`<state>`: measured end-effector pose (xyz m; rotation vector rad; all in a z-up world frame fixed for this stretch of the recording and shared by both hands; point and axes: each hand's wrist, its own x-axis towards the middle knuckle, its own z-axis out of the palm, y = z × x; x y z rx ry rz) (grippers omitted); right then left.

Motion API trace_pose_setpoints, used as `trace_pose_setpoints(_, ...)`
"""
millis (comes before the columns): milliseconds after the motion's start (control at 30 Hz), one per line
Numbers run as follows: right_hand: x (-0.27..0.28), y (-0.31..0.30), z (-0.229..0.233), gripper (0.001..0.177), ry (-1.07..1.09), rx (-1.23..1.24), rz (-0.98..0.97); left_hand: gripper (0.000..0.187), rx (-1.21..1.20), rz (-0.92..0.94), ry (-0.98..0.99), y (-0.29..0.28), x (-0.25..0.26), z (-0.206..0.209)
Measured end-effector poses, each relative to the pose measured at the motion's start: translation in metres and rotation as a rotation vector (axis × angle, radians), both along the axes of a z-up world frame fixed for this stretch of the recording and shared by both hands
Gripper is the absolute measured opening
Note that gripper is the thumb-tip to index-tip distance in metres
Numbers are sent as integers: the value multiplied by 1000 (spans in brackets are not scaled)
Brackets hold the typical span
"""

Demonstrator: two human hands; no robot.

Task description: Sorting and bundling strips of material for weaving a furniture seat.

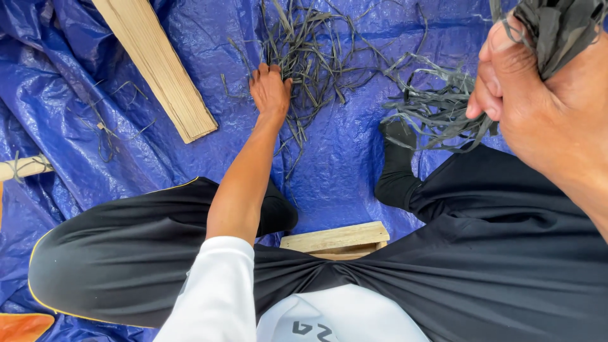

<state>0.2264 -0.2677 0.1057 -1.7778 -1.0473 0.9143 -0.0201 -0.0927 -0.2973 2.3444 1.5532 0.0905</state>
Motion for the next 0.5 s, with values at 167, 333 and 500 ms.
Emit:
trace_pose_setpoints(167,3,2,-1,24,-37,-18,32,21,-6,-12,-1,7,-5,-28)
trace_pose_setpoints(333,2,3,-3,25,-2,-3,38,11,14,-42,-92,12,-14,-2)
trace_pose_setpoints(500,-3,6,-2,22,59,23,55,11,-69,60,-397,18,-21,28)
